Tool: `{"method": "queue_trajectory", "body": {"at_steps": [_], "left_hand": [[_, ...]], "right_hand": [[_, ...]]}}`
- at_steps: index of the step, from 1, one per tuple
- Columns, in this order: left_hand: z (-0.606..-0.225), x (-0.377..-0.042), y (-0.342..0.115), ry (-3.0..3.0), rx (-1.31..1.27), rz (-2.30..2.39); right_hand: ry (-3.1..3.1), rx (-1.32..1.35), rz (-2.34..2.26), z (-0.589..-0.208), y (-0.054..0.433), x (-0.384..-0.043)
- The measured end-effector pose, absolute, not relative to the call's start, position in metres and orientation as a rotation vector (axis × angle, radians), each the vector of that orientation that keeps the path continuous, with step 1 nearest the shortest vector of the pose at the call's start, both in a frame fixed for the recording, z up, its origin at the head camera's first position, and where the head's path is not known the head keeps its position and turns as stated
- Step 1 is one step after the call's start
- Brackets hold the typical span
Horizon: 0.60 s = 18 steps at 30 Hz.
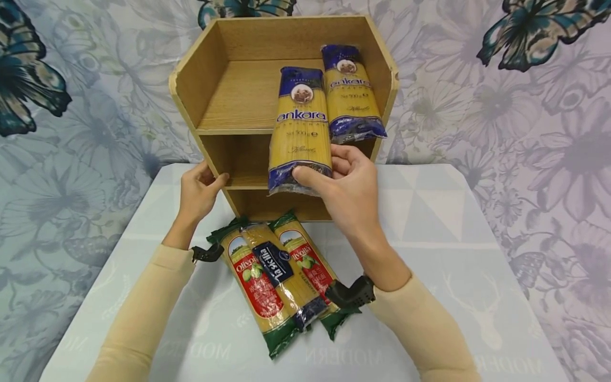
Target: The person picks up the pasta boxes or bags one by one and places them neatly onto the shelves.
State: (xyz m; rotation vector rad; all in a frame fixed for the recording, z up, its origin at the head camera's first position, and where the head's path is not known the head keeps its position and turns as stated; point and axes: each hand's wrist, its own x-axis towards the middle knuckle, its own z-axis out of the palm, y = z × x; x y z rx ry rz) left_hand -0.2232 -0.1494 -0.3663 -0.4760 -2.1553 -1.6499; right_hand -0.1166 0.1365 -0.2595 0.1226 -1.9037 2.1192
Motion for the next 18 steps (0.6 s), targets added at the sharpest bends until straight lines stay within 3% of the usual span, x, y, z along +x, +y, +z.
{"method": "queue_trajectory", "body": {"at_steps": [18], "left_hand": [[-0.367, -0.224, -0.149, -2.144, -0.507, -1.635]], "right_hand": [[-2.048, 0.163, 1.829, -0.270, 0.129, -0.085]]}}
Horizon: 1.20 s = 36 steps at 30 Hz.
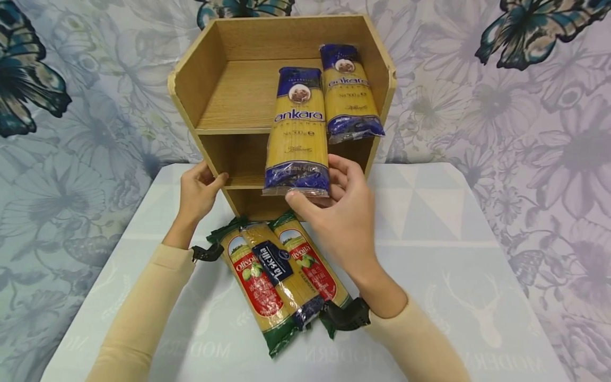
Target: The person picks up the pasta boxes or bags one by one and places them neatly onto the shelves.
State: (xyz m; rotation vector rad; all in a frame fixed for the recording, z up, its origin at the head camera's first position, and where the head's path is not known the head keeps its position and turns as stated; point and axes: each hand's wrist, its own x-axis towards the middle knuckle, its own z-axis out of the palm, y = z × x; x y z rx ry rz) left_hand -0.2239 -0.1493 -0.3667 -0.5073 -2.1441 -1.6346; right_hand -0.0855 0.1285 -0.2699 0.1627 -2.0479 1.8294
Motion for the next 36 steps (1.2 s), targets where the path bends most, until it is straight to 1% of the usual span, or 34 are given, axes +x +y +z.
{"method": "queue_trajectory", "body": {"at_steps": [6, 18, 36], "left_hand": [[-0.367, -0.223, -0.149, -2.133, -0.514, -1.648], [-0.369, -0.224, -0.149, -2.141, -0.507, -1.639], [-0.370, -0.224, -0.150, -2.149, -0.490, -1.642]], "right_hand": [[-1.979, 0.179, 1.802, -0.277, 0.123, -0.088], [-1.808, 0.215, 1.718, -0.287, 0.115, -0.111], [-1.745, 0.140, 1.620, -0.290, 0.113, -0.138]]}}
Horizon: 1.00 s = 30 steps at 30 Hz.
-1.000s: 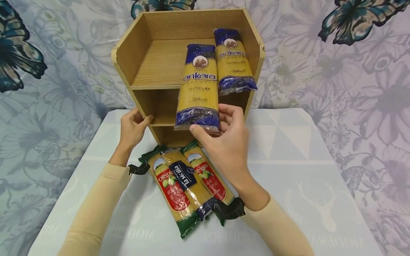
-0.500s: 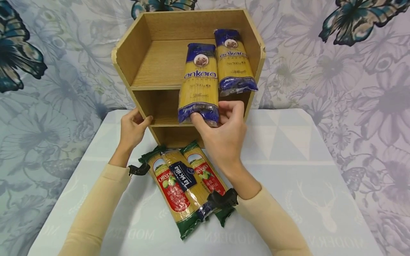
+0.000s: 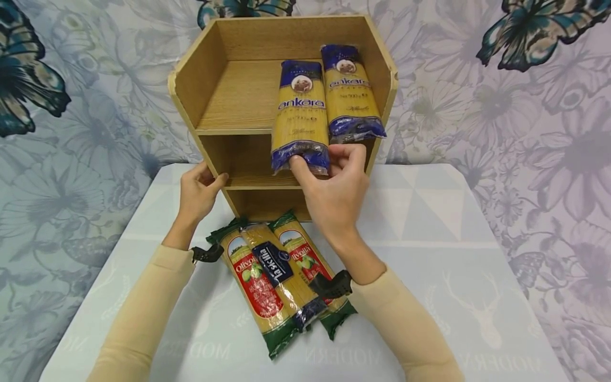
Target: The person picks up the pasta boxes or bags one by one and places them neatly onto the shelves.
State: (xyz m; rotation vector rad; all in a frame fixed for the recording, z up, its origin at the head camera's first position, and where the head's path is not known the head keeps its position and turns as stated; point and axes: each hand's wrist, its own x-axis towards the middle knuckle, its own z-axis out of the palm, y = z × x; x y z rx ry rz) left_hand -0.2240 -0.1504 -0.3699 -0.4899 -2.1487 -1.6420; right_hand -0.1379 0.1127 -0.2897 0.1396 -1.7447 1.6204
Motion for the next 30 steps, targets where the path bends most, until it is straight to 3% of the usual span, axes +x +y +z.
{"method": "queue_trajectory", "body": {"at_steps": [30], "left_hand": [[-0.370, -0.224, -0.149, -2.142, -0.493, -1.647]], "right_hand": [[-1.658, 0.053, 1.534, -0.289, 0.107, -0.175]]}}
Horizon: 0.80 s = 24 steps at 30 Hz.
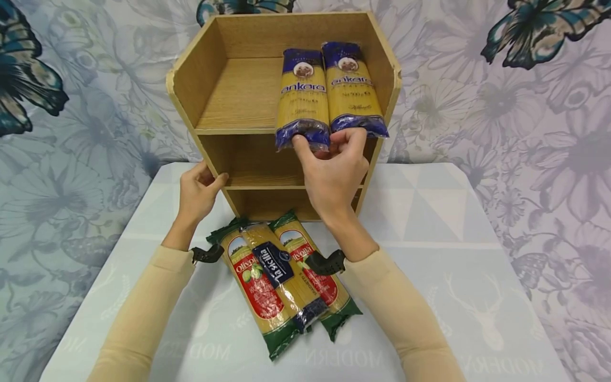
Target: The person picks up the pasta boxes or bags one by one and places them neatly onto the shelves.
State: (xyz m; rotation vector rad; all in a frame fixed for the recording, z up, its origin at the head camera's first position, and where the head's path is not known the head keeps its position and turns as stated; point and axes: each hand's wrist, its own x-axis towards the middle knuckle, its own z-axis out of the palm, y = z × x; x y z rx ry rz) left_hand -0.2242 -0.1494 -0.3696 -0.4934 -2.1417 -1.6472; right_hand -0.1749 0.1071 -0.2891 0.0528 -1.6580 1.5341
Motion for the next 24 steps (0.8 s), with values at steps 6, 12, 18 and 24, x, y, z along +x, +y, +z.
{"method": "queue_trajectory", "body": {"at_steps": [6, 12, 18, 24], "left_hand": [[-0.370, -0.224, -0.149, -2.139, -0.494, -1.648], [-0.369, -0.224, -0.149, -2.133, -0.494, -1.649], [-0.375, -0.228, -0.152, -2.138, -0.500, -1.643], [-0.369, -0.224, -0.150, -2.135, -0.515, -1.633]], "right_hand": [[-1.641, 0.039, 1.548, -0.289, 0.107, -0.179], [-1.648, 0.058, 1.555, -0.290, 0.108, -0.179], [-1.656, 0.095, 1.604, -0.290, 0.110, -0.174], [-1.719, 0.136, 1.638, -0.286, 0.115, -0.165]]}}
